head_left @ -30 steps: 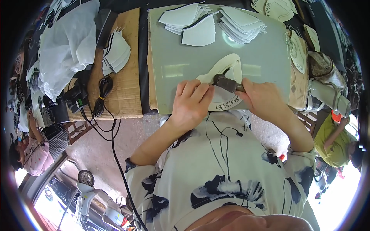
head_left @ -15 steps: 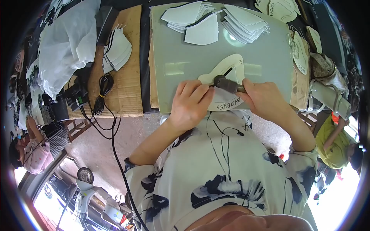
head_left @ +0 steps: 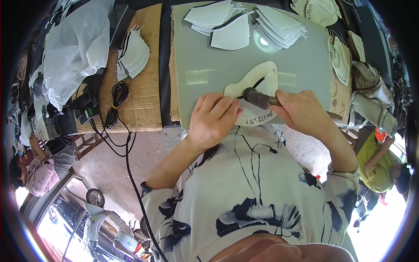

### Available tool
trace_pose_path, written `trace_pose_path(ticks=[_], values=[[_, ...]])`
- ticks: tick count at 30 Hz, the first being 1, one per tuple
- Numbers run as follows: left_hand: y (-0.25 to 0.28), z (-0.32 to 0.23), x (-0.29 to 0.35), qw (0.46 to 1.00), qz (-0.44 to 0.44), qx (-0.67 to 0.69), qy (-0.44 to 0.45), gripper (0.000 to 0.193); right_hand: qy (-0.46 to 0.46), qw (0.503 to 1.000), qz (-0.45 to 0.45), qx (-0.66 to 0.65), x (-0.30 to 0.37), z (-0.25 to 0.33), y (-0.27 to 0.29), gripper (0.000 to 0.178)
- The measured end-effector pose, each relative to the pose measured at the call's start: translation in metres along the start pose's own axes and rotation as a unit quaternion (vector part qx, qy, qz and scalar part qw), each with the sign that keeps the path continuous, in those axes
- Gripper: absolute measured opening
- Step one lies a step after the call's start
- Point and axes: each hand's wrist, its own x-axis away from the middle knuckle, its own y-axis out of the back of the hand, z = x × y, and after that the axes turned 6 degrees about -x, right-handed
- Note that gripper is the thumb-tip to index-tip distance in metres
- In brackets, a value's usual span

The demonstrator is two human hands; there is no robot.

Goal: Hammering shoe upper components to flatten seams or secure layers at a workstation.

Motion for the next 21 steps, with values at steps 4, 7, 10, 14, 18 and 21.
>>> trace_pose_path(ticks=[4, 7, 10, 14, 18, 21], values=[[-0.002, 0.000, 0.001, 0.999, 0.001, 0.019, 0.027, 0.031, 0.011, 1.000, 0.010, 0.005, -0.003, 0.000, 0.002, 0.033], [-0.003, 0.000, 0.002, 0.999, 0.000, 0.032, 0.044, 0.031, 0.012, 1.000, 0.013, 0.005, -0.004, 0.003, 0.002, 0.033], [-0.004, 0.000, 0.003, 0.998, -0.003, 0.036, 0.054, 0.031, 0.009, 1.000, 0.010, 0.013, -0.006, 0.008, -0.003, 0.034], [-0.008, 0.001, 0.007, 0.997, -0.027, 0.034, 0.058, 0.030, -0.005, 1.000, -0.014, 0.026, -0.008, 0.020, -0.009, 0.033], [-0.006, -0.001, 0.007, 0.997, -0.035, 0.034, 0.063, 0.027, -0.017, 0.999, -0.037, -0.007, -0.006, 0.019, -0.013, 0.032], [-0.007, 0.000, 0.011, 0.996, -0.036, 0.033, 0.071, 0.026, 0.015, 0.988, -0.136, -0.077, 0.003, 0.023, 0.003, 0.031]])
